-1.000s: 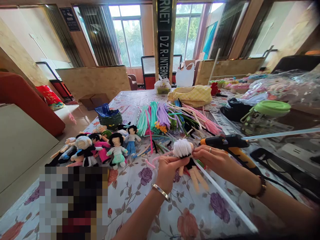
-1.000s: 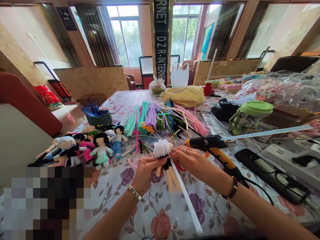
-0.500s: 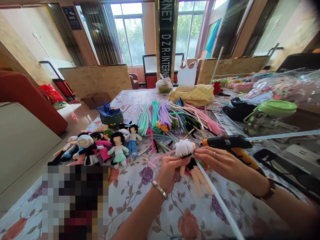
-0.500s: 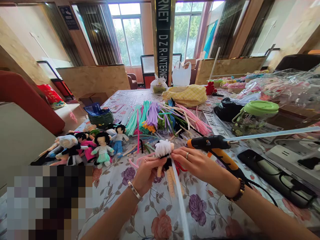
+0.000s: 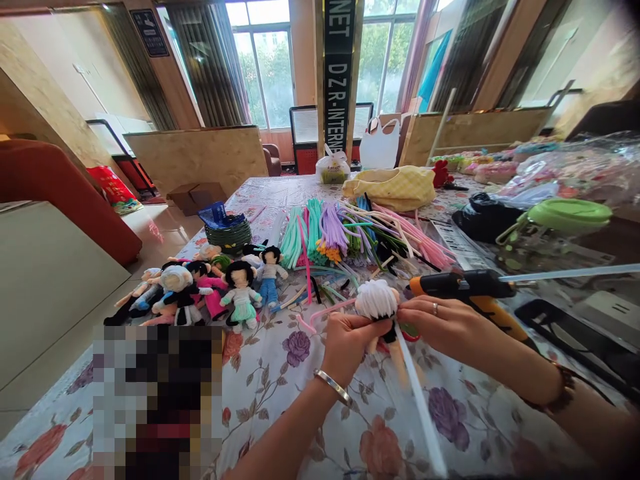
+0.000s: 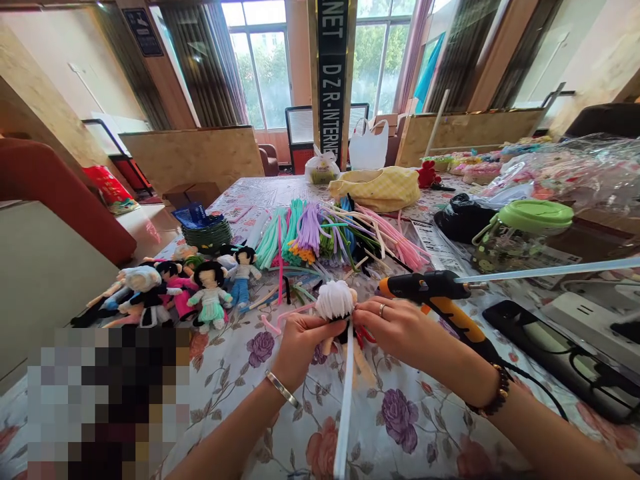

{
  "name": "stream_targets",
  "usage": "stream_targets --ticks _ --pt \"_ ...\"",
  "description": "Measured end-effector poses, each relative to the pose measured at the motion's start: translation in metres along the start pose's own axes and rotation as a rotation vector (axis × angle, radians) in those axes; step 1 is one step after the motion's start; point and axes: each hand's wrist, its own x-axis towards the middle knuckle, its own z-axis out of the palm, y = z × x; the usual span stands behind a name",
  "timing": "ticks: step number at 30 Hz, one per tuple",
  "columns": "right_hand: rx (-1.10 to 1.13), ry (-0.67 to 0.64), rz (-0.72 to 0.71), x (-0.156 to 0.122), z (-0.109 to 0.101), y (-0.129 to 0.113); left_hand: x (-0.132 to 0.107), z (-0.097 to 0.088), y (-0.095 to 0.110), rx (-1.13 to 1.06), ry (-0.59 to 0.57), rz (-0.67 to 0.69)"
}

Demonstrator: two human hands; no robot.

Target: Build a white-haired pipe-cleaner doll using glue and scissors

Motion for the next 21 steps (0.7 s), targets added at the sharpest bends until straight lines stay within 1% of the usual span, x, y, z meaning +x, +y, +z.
stream_targets --ticks 3,5,10,15,18,21 --pt "0.056 0.021 0.044 0.000 0.002 -0.001 -0.002 0.001 0.002 -0.012 -0.004 -0.021" --pt "0.086 0.044 0.080 0.000 0.004 -0.002 -0.003 0.001 0.004 -0.011 0.007 -0.001" --pt "0.176 0.176 0.225 0.003 0.010 -0.009 -0.003 0.002 0.004 0.047 0.059 0.100" --pt "0.216 0.292 0.339 0.008 0.013 -0.017 -0.004 0.002 0.006 0.054 0.067 0.131" --pt "0.223 0.276 0.407 0.008 0.014 -0.018 -0.003 0.001 0.006 0.060 0.079 0.130" --pt "0.218 0.162 0.425 0.007 0.014 -0.013 -0.001 0.001 0.003 0.004 0.072 0.064"
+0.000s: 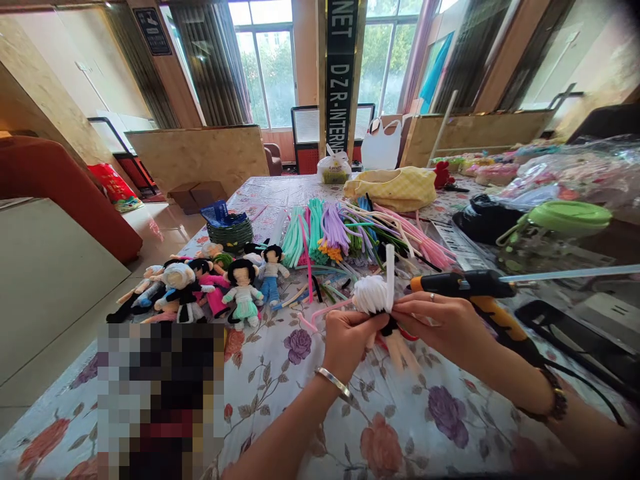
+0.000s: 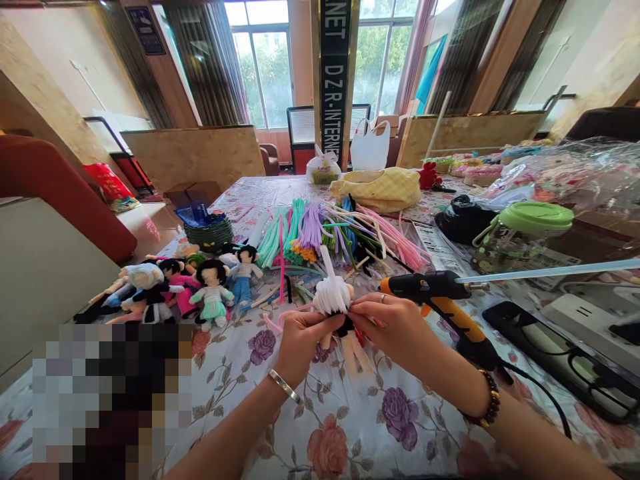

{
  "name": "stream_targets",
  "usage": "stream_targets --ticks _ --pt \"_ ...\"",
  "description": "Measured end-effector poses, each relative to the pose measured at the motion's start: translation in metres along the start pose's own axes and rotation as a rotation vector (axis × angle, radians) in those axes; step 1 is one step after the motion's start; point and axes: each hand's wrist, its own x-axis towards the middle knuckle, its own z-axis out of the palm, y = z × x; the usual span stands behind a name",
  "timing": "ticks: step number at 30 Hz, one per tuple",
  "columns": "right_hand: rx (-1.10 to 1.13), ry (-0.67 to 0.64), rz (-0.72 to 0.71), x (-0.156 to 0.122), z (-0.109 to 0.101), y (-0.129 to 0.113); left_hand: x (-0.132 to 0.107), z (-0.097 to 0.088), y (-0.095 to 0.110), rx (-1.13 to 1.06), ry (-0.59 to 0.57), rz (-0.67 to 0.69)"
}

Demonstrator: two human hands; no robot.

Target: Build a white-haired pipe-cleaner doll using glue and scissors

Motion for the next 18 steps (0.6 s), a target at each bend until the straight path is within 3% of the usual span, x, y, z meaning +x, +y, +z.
stream_targets --ticks 4,8,10,14,18 --pt "-0.045 -0.108 -0.047 0.001 -0.004 0.008 0.002 0.001 -0.003 -0.119 -0.018 -0.098" --pt "-0.126 0.011 -0.129 0.002 -0.020 0.005 0.003 0.001 -0.001 -0.159 -0.036 -0.167" --pt "-0.195 0.038 -0.253 0.005 -0.031 0.001 0.003 0.000 -0.001 -0.137 -0.045 -0.188" --pt "-0.461 -0.155 -0.661 0.018 -0.044 -0.005 0.002 0.000 -0.001 -0.134 -0.076 -0.193" --pt "-0.522 -0.222 -0.763 0.028 -0.042 -0.002 0.001 0.001 0.001 -0.132 -0.107 -0.197"
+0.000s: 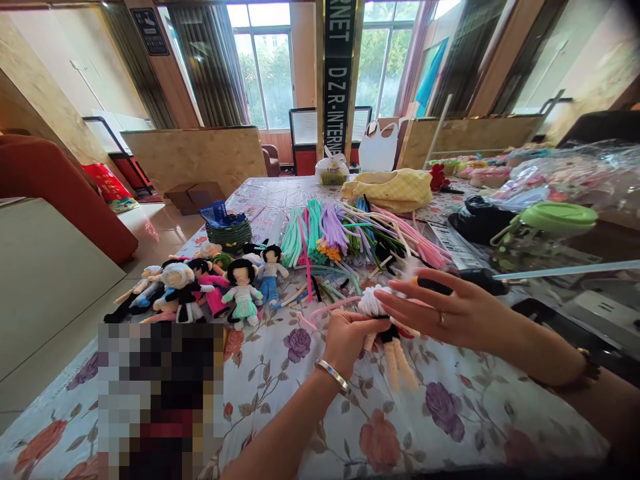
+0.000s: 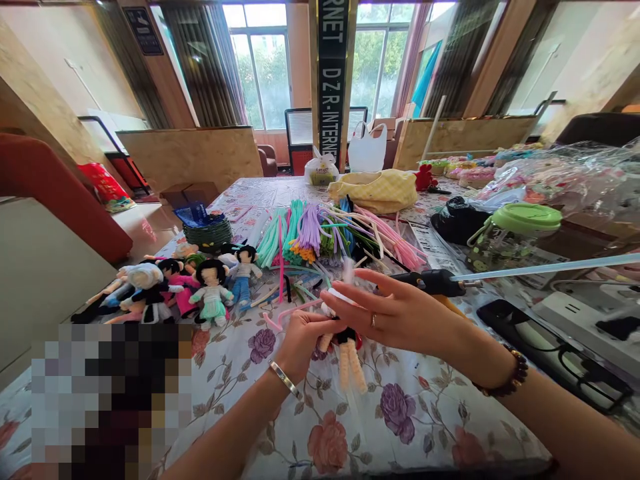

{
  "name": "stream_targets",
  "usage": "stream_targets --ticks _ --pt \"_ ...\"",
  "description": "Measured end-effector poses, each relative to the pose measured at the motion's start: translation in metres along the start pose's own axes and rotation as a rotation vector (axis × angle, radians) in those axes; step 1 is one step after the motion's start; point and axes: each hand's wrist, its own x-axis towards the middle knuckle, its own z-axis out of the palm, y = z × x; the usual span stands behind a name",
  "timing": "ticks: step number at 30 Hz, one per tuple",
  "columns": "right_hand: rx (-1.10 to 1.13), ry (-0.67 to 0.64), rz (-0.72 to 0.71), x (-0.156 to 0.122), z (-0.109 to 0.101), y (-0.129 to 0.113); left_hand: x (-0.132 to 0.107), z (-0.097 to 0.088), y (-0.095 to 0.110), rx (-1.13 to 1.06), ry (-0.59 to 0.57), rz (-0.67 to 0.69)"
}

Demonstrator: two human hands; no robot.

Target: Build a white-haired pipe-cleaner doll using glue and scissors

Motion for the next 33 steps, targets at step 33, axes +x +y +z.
stream_targets --ticks 33 --pt "0.377 0.214 0.353 -0.042 0.020 -0.024 -0.001 -0.003 -0.003 -0.021 -0.076 0.079"
